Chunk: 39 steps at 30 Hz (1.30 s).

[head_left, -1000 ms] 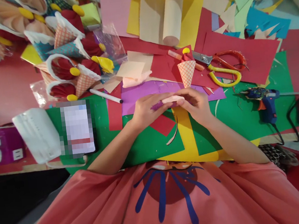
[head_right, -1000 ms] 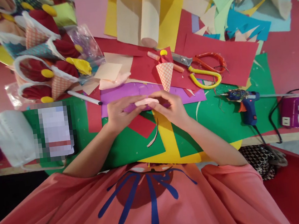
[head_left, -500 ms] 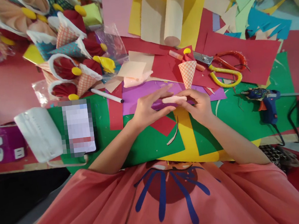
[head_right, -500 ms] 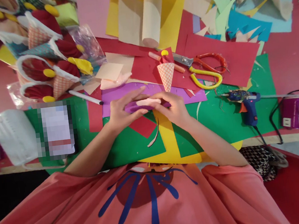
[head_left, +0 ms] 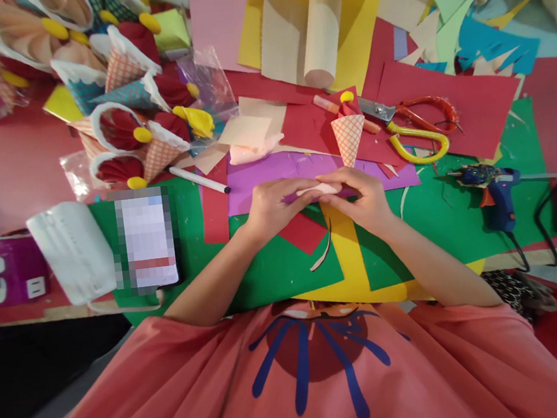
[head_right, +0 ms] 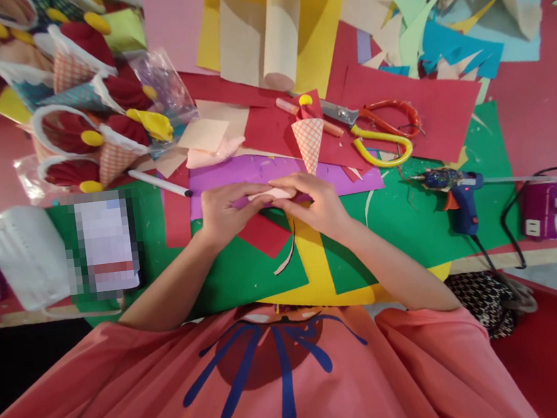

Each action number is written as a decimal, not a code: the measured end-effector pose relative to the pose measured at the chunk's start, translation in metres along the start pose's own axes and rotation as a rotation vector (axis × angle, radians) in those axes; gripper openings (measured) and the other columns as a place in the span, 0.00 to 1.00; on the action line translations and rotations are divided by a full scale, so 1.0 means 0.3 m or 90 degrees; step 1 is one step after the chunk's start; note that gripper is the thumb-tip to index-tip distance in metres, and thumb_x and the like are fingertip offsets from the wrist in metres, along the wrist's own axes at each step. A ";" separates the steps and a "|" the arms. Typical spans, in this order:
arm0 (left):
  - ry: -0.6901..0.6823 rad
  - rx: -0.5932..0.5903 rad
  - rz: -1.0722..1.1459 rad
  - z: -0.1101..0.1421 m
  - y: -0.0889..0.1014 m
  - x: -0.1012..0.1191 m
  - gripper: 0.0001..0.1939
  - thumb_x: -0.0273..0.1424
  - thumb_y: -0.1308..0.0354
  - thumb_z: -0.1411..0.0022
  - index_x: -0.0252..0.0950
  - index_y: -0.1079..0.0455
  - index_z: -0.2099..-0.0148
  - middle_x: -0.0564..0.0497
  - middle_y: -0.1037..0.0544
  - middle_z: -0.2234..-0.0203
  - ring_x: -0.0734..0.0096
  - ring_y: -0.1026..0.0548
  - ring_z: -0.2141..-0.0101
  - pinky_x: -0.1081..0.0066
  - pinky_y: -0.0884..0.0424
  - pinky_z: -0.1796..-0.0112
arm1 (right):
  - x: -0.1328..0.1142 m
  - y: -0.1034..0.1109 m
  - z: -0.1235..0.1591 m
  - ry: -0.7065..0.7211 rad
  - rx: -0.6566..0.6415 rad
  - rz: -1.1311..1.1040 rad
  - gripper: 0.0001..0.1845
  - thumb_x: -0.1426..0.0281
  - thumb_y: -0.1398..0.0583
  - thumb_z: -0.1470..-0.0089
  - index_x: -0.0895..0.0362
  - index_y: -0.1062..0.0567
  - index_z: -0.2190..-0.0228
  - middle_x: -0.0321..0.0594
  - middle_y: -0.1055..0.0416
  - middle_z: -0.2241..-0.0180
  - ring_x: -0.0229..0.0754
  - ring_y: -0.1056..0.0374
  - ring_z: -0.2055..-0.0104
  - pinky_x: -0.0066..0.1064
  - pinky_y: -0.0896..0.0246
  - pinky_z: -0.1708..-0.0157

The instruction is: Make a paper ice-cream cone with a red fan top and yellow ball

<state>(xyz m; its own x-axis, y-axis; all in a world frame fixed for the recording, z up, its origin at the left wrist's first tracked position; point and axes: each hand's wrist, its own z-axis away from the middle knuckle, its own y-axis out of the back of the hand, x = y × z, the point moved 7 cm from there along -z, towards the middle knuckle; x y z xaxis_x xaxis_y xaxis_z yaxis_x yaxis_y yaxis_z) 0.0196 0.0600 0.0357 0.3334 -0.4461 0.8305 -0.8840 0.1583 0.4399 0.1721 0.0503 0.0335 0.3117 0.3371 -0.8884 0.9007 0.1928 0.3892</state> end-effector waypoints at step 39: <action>0.013 0.060 0.008 0.001 0.028 0.002 0.11 0.40 0.37 0.37 0.39 0.19 0.62 0.51 0.14 0.67 0.73 0.16 0.69 0.80 0.22 0.66 | 0.003 0.015 -0.002 -0.006 0.034 -0.051 0.22 0.59 0.34 0.45 0.50 0.25 0.49 0.37 0.22 0.61 0.38 0.26 0.65 0.31 0.28 0.65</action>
<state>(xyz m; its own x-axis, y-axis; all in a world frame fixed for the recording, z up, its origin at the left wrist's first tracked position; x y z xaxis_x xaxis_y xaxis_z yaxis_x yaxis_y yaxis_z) 0.0122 0.0608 0.0397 0.3285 -0.4260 0.8430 -0.9144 0.0800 0.3967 0.1762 0.0520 0.0347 0.2403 0.3142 -0.9184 0.9379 0.1688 0.3032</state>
